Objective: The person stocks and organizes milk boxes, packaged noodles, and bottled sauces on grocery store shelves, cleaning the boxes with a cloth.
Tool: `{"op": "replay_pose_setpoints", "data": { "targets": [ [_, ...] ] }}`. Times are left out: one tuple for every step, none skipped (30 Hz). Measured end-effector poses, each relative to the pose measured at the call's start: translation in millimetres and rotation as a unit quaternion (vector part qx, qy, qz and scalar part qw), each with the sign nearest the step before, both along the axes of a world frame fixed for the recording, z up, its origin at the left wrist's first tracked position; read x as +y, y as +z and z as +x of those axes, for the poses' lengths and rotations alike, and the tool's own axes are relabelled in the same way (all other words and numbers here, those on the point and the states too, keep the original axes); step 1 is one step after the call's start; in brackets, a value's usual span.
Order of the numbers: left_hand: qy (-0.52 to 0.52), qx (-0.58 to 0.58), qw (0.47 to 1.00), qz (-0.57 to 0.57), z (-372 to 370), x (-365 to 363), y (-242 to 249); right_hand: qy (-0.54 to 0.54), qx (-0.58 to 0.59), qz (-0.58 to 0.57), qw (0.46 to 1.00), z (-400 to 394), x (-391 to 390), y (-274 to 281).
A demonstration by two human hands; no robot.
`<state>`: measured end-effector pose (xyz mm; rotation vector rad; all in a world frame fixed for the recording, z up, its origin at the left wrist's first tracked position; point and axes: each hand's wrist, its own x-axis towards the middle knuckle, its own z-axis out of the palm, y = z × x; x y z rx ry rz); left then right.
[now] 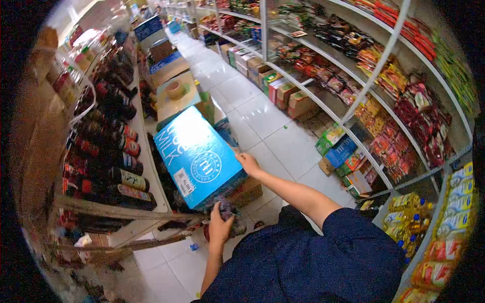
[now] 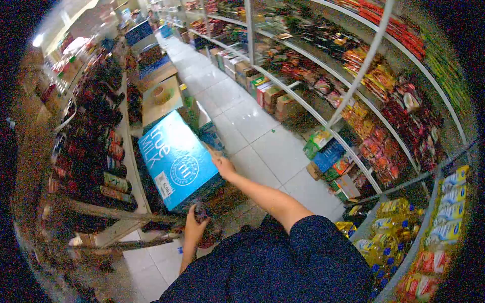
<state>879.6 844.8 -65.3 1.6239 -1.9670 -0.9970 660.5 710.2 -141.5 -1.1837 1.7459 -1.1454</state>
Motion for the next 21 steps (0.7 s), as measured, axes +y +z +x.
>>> {"op": "replay_pose_setpoints", "data": {
  "targets": [
    [-0.026,0.033,0.998,-0.042,-11,4,2,-0.012,-0.015,0.002,1.0,-2,21,-2],
    [-0.043,0.015,0.998,-0.041,-21,5,8,-0.036,-0.019,-0.041,0.998,-1,50,-1],
    [-0.059,-0.002,0.997,-0.042,-33,4,17,-0.059,-0.02,-0.085,0.994,0,79,2],
    [-0.082,-0.005,0.995,-0.063,-46,2,29,-0.025,-0.051,-0.063,0.996,-3,104,4],
    [-0.093,-0.002,0.993,-0.067,-56,-3,28,0.01,-0.081,-0.041,0.996,-9,125,3],
    [-0.129,0.019,0.988,-0.087,-67,-8,25,0.065,-0.146,-0.045,0.986,-15,142,-5],
    [-0.166,0.04,0.98,-0.105,-77,-12,19,0.12,-0.212,-0.046,0.969,-24,155,-12],
    [-0.216,0.096,0.965,-0.116,-87,-17,7,0.109,-0.21,-0.047,0.97,-32,166,-7],
    [-0.228,0.097,0.962,-0.112,-100,-18,3,0.079,-0.425,0.019,0.902,-37,181,9],
    [-0.291,0.119,0.943,-0.108,-118,-18,0,0.045,-0.617,0.076,0.782,-42,193,22],
    [-0.354,0.142,0.919,-0.103,-136,-19,-2,0.033,-0.618,0.07,0.782,-51,201,31],
    [-0.411,0.143,0.895,-0.101,-154,-21,-3,-0.002,-0.631,0.057,0.773,-64,206,39],
    [-0.423,0.146,0.889,-0.1,-170,-21,-3,-0.036,-0.643,0.043,0.764,-77,209,44],
    [-0.441,0.119,0.877,-0.15,-186,-22,-2,-0.006,-0.675,-0.015,0.737,-91,212,35],
    [-0.456,0.092,0.862,-0.201,-203,-23,-1,-0.013,-0.673,-0.025,0.739,-103,215,36],
    [-0.445,0.081,0.863,-0.224,-219,-24,-4,-0.032,-0.669,-0.036,0.742,-115,218,37],
    [-0.452,0.081,0.859,-0.225,-235,-24,-9,-0.051,-0.666,-0.045,0.743,-127,221,37],
    [-0.467,0.086,0.862,-0.176,-250,-24,-12,-0.078,-0.617,-0.009,0.783,-139,222,44],
    [-0.479,0.091,0.864,-0.13,-266,-24,-14,-0.08,-0.618,-0.014,0.782,-153,222,38],
    [-0.498,0.116,0.854,-0.093,-281,-22,-15,-0.121,-0.572,0.031,0.81,-166,220,26],
    [-0.505,0.114,0.85,-0.096,-297,-26,-16,-0.163,-0.522,0.074,0.834,-181,216,32]
  ]
}}
